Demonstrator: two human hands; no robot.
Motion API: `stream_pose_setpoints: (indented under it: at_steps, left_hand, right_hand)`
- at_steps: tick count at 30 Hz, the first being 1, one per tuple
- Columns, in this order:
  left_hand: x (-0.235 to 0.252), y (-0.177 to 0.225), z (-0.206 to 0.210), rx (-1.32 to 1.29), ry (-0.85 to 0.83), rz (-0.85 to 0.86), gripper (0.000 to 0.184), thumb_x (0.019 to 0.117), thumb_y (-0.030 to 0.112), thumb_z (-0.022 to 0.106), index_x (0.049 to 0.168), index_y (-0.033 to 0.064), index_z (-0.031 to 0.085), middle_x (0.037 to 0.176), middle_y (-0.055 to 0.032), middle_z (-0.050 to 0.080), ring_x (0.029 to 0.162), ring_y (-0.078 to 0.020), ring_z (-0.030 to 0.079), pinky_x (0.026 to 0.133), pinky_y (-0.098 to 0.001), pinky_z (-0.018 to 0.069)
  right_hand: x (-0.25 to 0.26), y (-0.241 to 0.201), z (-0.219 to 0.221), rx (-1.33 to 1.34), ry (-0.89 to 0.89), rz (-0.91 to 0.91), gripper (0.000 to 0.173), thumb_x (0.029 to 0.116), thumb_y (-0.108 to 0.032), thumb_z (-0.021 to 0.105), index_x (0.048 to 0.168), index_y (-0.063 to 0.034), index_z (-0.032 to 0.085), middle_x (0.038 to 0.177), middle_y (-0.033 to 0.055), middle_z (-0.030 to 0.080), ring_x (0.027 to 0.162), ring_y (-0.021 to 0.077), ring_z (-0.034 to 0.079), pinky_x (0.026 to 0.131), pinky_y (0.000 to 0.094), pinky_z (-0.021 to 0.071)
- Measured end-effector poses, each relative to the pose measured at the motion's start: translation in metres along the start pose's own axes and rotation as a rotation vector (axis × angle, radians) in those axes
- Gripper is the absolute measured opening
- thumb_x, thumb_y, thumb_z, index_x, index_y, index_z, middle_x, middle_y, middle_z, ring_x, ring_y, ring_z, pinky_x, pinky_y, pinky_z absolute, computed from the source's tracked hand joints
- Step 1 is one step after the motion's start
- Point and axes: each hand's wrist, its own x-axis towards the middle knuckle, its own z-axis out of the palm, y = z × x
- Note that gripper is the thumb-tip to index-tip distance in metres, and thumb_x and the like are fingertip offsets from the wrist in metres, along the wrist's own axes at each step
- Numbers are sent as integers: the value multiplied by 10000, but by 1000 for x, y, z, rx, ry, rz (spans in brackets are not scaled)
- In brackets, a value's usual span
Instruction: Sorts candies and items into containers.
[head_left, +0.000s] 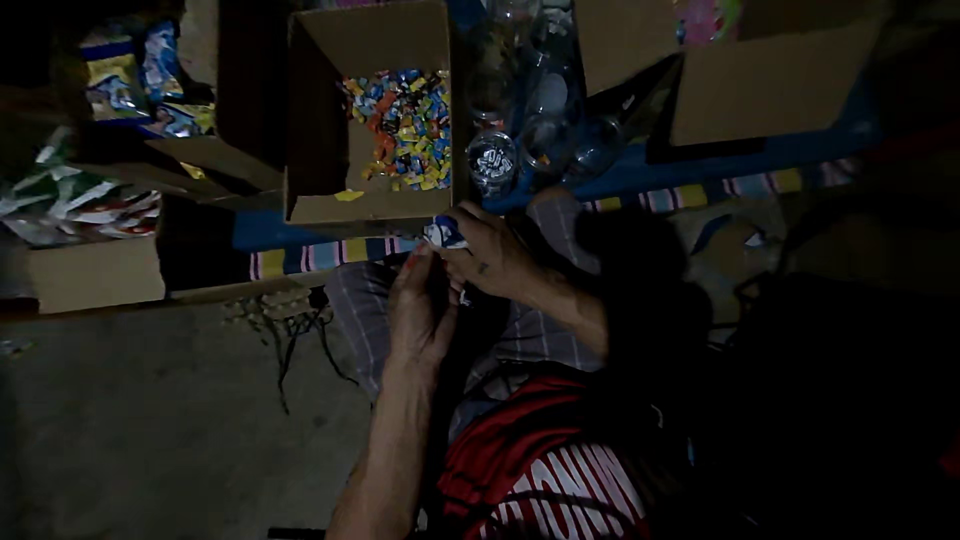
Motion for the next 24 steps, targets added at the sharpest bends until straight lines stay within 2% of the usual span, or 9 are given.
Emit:
stream_pose_setpoints:
  at_steps: [2, 4, 6, 9, 12, 16, 18, 21, 24]
  left_hand:
    - [-2, 8, 2, 13, -8, 9, 226, 1088, 213, 451, 1157, 81, 622, 940, -72, 682, 802, -147, 679, 725, -321, 601]
    - [-7, 7, 4, 45, -15, 17, 260, 1097, 213, 426, 1154, 74, 638, 935, -76, 695, 773, -139, 684, 685, -301, 602]
    - [-11, -3, 3, 72, 4, 13, 269, 1100, 193, 408, 1143, 67, 642, 924, -71, 692, 751, -131, 676, 671, -288, 596]
    - [-12, -17, 0, -14, 36, -71, 242, 1097, 188, 437, 1177, 44, 615, 1000, -104, 683, 856, -193, 694, 797, -367, 610]
    - [-6, -9, 1, -160, 3, -123, 298, 1099, 272, 427, 1206, 56, 602, 1080, -124, 672, 952, -237, 694, 862, -419, 605]
    - [5, 7, 1, -239, -138, -141, 408, 1092, 426, 378, 1203, 121, 626, 1133, -79, 672, 1030, -204, 675, 907, -396, 576]
    - [8, 12, 1, -227, -197, -141, 480, 1095, 468, 339, 1271, 117, 614, 1183, -86, 665, 1061, -207, 672, 939, -393, 568]
    - [11, 16, -1, -240, -224, -140, 477, 1101, 443, 344, 1300, 97, 605, 1194, -94, 655, 1055, -199, 675, 937, -355, 573]
    - [11, 22, 3, -233, -219, -96, 392, 1096, 352, 393, 1348, 118, 581, 1270, -91, 650, 1120, -204, 675, 954, -344, 572]
  right_hand:
    - [-4, -6, -1, 130, 1, 23, 404, 973, -181, 705, 1321, -11, 593, 1234, 175, 625, 1046, 242, 669, 910, 402, 583]
    - [-12, -5, 1, 147, 9, 10, 409, 943, -124, 723, 1328, -48, 606, 1236, 155, 615, 1026, 222, 665, 883, 383, 594]
    - [-21, 5, 4, 85, 43, -49, 361, 891, -83, 755, 1242, -43, 681, 1175, 149, 648, 974, 225, 680, 840, 379, 605]
    - [-22, 22, 1, -34, 62, -75, 224, 954, -188, 702, 1069, 4, 720, 1035, 146, 703, 878, 235, 704, 794, 403, 602]
    - [-17, 25, -4, -52, 64, -87, 274, 979, -277, 684, 1031, -14, 740, 1090, 130, 699, 931, 208, 698, 834, 385, 597]
    - [-13, 6, -14, -62, -7, -81, 257, 998, -269, 662, 1201, -135, 744, 1212, 116, 630, 987, 208, 669, 803, 397, 597]
    - [-12, 5, -15, 19, 67, -83, 298, 1013, -300, 624, 1220, -120, 739, 1198, 124, 654, 979, 190, 675, 807, 384, 589]
    - [-10, 6, -28, 111, 121, -42, 396, 1043, -335, 572, 1309, -57, 666, 1211, 110, 682, 1021, 125, 678, 902, 330, 578]
    - [-11, -13, -42, 127, 209, 107, 413, 990, -338, 662, 1300, -78, 578, 1044, 43, 696, 905, 53, 679, 817, 269, 582]
